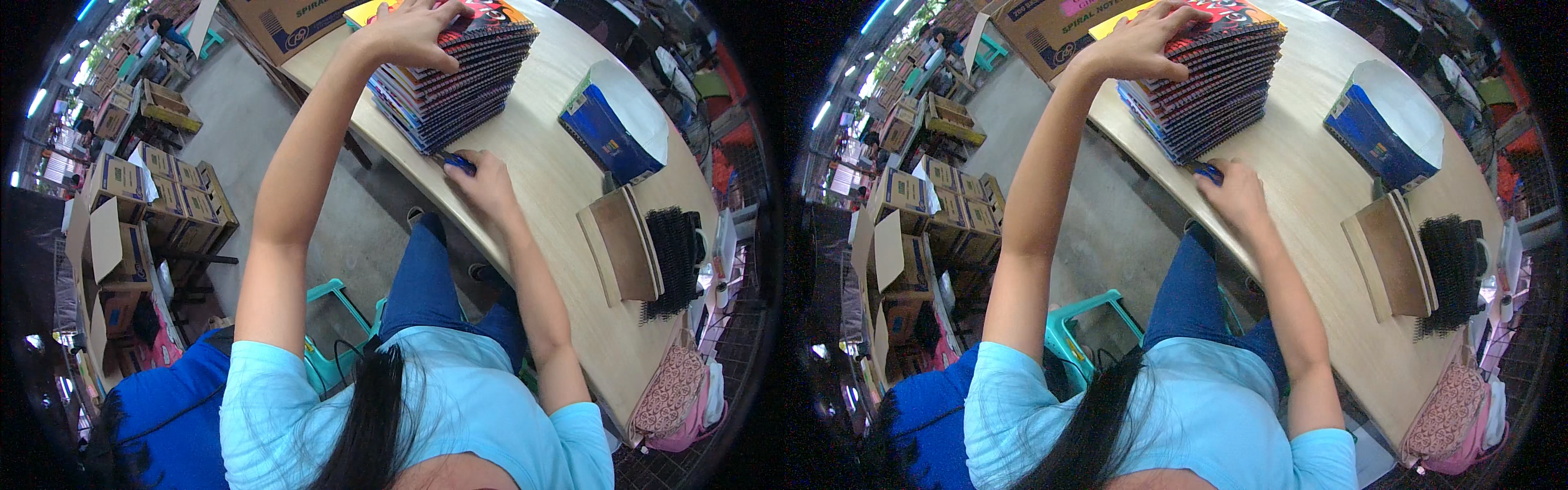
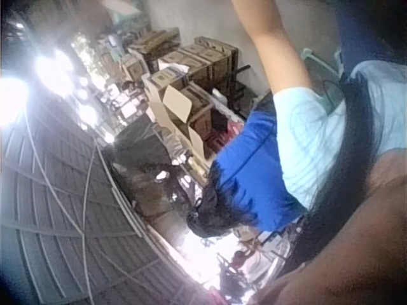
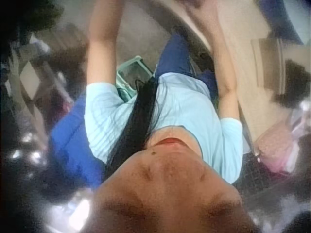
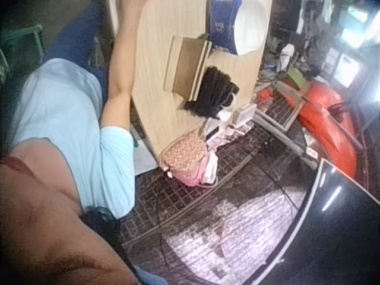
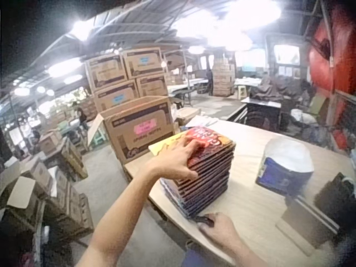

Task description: The person uses a pair of pliers to cut the ends of metal spiral bindings on a stack of notebooks, placing the trimmings into a container on the table.

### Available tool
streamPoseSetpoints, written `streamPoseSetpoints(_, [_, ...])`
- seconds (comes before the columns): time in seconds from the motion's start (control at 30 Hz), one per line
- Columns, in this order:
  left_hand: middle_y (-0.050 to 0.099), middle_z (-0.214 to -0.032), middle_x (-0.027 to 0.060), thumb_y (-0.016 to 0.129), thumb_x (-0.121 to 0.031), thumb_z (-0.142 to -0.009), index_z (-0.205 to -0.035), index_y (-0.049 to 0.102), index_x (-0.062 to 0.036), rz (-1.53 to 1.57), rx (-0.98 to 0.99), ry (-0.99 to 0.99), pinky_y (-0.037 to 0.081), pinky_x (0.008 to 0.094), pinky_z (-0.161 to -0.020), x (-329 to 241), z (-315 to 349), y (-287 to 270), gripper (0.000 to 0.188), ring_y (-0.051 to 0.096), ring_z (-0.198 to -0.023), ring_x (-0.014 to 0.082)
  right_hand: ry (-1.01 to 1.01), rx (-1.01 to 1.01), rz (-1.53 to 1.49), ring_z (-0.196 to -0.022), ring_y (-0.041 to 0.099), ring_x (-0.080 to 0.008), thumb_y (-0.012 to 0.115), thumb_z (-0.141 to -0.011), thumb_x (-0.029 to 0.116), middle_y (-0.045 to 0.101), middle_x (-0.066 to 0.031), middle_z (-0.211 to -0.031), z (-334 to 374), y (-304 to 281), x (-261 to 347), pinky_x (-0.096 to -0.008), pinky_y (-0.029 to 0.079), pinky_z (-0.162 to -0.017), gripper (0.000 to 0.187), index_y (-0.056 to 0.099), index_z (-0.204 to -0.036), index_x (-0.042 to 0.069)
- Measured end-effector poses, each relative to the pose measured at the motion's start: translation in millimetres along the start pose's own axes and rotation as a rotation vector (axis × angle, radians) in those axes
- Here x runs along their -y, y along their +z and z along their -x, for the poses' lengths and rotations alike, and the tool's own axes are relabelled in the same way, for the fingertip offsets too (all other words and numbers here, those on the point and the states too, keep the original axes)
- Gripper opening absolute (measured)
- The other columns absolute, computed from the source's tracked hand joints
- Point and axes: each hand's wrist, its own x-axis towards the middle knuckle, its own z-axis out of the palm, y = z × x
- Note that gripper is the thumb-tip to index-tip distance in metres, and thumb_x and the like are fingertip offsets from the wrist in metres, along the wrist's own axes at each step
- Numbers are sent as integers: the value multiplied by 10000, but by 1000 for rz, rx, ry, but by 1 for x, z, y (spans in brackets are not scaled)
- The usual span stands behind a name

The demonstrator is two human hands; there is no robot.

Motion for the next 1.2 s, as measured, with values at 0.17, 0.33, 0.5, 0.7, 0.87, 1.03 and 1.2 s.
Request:
streamPoseSetpoints(0.17, [383,-1391,240,691,-369,-644,-1347,411,-115,44,-5,18,349,491,-1041,0,3,-4,799,386,-1296,409,-163,-302,276,-936,572,-320,684,-776,324,605,-140,-946,29,29,9,-464,424,-800,404,658,-1090,70])
streamPoseSetpoints(0.33, [419,-1349,215,694,-374,-621,-1358,415,-129,51,-58,40,363,479,-1026,-2,7,-4,826,412,-1270,394,-218,-314,344,-913,572,-315,677,-787,327,609,-140,-920,26,35,11,-457,439,-767,390,654,-1077,68])
streamPoseSetpoints(0.5, [360,-1415,236,702,-391,-618,-1386,399,-123,-31,-56,-19,346,473,-1060,5,-2,8,869,362,-1323,391,-32,-16,306,-798,647,-308,667,-815,287,671,-169,-808,6,20,17,-433,504,-728,289,705,-945,32])
streamPoseSetpoints(0.7, [374,-1411,236,715,-345,-610,-1416,400,-144,51,-19,-5,359,425,-1076,4,-2,2,888,377,-1311,391,377,427,-87,-787,657,-350,650,-822,346,676,-200,-795,-25,-14,24,-417,516,-759,373,715,-996,22])
streamPoseSetpoints(0.87, [384,-1395,239,712,-329,-610,-1409,406,-135,137,-12,16,372,396,-1066,7,-2,4,878,409,-1287,377,-77,-163,311,-877,610,-332,666,-785,337,624,-182,-930,26,15,17,-460,485,-787,385,692,-1001,20])
streamPoseSetpoints(1.03, [399,-1384,226,697,-352,-618,-1363,448,-120,68,-42,18,379,398,-1057,11,-6,8,819,424,-1277,369,-201,-263,377,-913,572,-333,681,-769,349,597,-150,-972,28,25,11,-446,468,-777,391,673,-1025,53])
streamPoseSetpoints(1.2, [416,-1366,217,702,-360,-616,-1346,460,-114,74,-32,26,384,395,-1048,7,-4,4,807,433,-1264,366,-59,-39,338,-874,627,-381,656,-801,332,646,-228,-919,10,13,14,-461,491,-786,358,700,-924,0])
